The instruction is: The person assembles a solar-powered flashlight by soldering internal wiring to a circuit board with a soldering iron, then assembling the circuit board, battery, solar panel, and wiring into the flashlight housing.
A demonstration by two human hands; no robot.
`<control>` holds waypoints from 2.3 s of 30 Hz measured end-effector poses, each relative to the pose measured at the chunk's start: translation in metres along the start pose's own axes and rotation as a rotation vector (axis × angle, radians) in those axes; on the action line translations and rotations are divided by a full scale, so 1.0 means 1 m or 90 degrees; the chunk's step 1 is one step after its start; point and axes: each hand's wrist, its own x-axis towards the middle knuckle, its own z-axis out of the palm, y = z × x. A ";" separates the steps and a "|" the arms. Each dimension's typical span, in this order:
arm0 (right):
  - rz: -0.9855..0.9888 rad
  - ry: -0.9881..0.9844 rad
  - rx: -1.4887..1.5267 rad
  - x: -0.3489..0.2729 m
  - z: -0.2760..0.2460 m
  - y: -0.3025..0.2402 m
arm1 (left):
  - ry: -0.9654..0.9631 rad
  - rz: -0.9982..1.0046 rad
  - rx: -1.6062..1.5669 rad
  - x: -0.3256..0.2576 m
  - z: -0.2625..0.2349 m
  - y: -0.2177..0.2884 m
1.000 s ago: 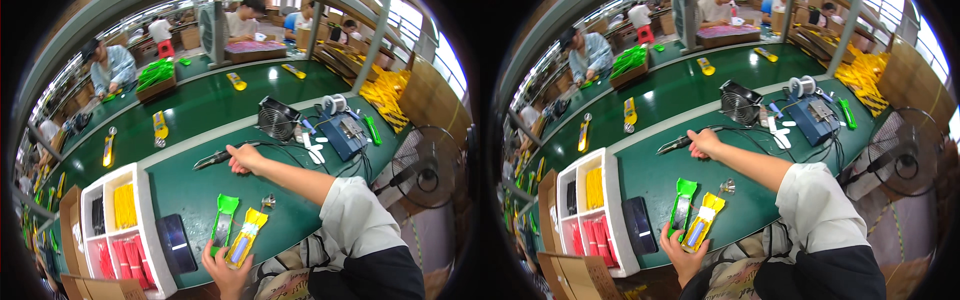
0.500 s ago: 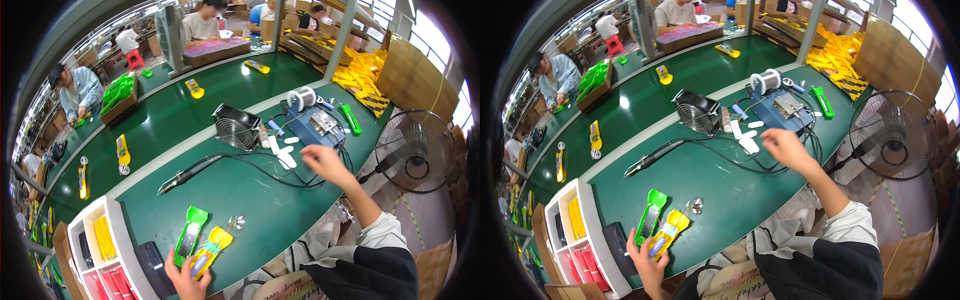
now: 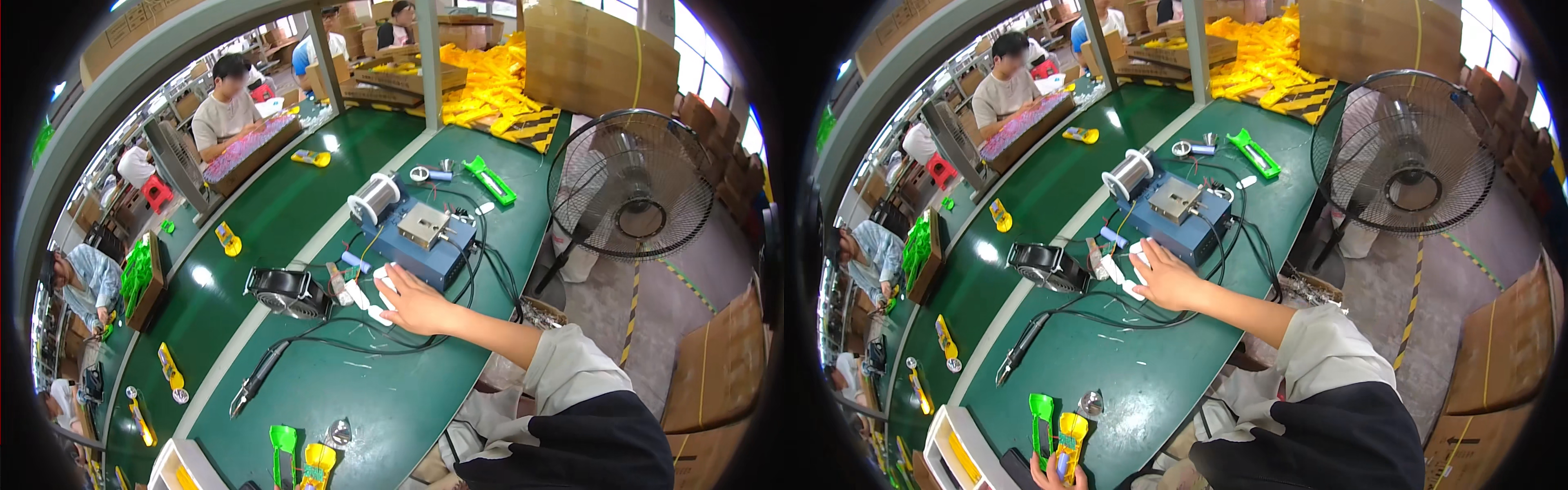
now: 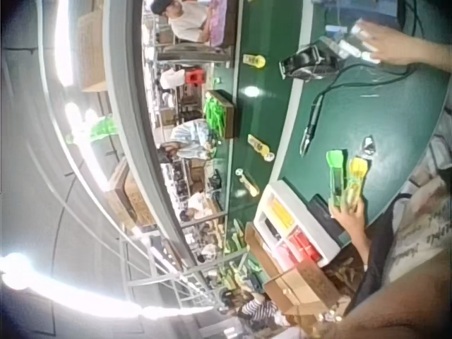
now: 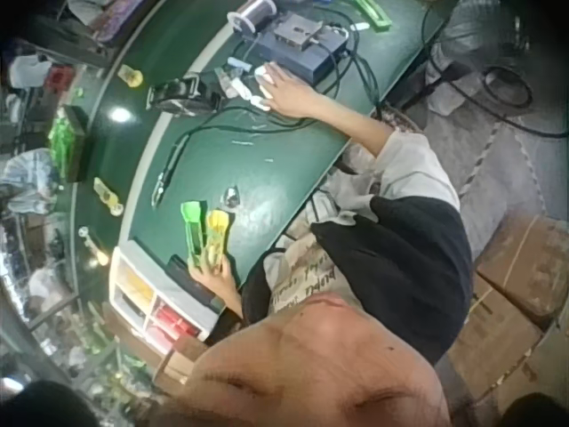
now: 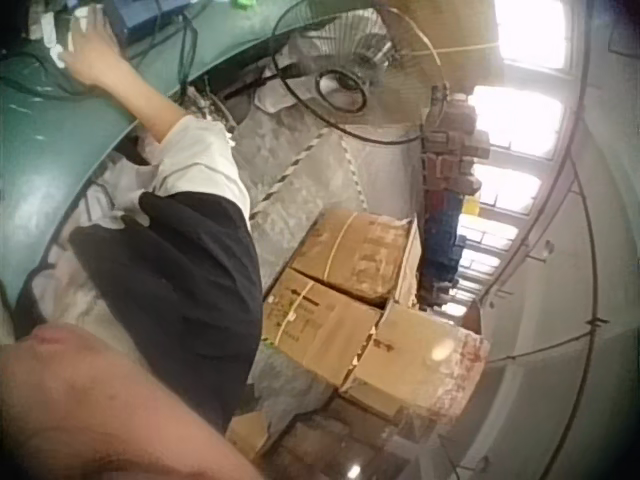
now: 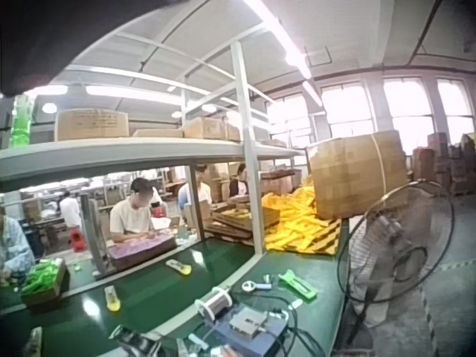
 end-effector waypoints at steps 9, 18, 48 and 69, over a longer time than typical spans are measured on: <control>-0.009 0.084 0.084 0.010 -0.041 0.009 | 0.011 0.000 0.040 0.000 -0.001 -0.004; -0.106 0.109 -0.245 0.059 -0.003 0.005 | 0.012 -0.064 -0.050 -0.017 0.013 -0.020; 0.124 0.361 0.151 -0.117 -0.068 0.045 | 0.077 -0.009 -0.049 -0.016 0.020 -0.018; -0.245 0.208 0.266 0.000 -0.086 -0.114 | 0.031 -0.092 -0.101 -0.004 0.007 -0.001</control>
